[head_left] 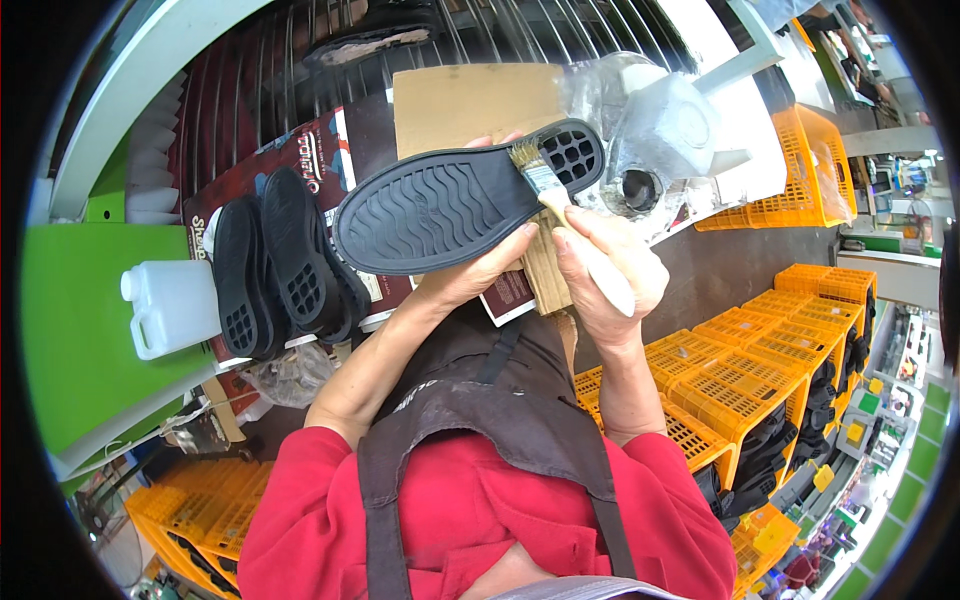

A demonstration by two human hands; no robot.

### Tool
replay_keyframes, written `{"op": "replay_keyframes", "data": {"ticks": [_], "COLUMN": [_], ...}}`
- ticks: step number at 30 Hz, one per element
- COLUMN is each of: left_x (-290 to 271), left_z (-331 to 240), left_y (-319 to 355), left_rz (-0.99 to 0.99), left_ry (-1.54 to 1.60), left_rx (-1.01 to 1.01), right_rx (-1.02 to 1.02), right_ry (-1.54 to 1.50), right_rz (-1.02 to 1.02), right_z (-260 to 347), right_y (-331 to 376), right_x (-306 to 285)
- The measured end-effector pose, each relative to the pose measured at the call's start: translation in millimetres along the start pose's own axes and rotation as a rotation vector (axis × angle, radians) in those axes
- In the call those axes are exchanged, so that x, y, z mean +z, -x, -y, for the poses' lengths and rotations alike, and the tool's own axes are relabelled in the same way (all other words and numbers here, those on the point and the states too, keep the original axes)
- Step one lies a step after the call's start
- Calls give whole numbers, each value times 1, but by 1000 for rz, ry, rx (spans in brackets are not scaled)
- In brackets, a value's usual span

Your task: Applying adhesive or glue to the bottom surface of shoe soles using a manual brush.

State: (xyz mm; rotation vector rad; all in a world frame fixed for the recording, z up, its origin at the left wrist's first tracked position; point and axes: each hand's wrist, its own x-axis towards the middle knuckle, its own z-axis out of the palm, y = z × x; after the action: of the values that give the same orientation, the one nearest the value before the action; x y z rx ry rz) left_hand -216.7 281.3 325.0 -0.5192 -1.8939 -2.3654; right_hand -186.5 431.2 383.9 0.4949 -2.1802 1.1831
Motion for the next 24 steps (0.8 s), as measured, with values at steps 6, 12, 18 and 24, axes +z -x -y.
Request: {"op": "replay_keyframes", "data": {"ticks": [6,12,18,24], "left_x": [3,3,3,-2], "left_z": [6,11,14,17], "left_y": [2,5,5,4], "left_rz": [-45,-49,-61,-8], "left_ry": [-20,-17,26,-96], "left_rx": [12,67,78,179], "right_rx": [-17,-39,-36,-81], "right_ry": [-40,-34,-63,-73], "right_rz": [-12,4,14,25], "right_z": [3,5,10,10], "right_y": [1,3,3,2], "right_x": [6,10,13,16]}}
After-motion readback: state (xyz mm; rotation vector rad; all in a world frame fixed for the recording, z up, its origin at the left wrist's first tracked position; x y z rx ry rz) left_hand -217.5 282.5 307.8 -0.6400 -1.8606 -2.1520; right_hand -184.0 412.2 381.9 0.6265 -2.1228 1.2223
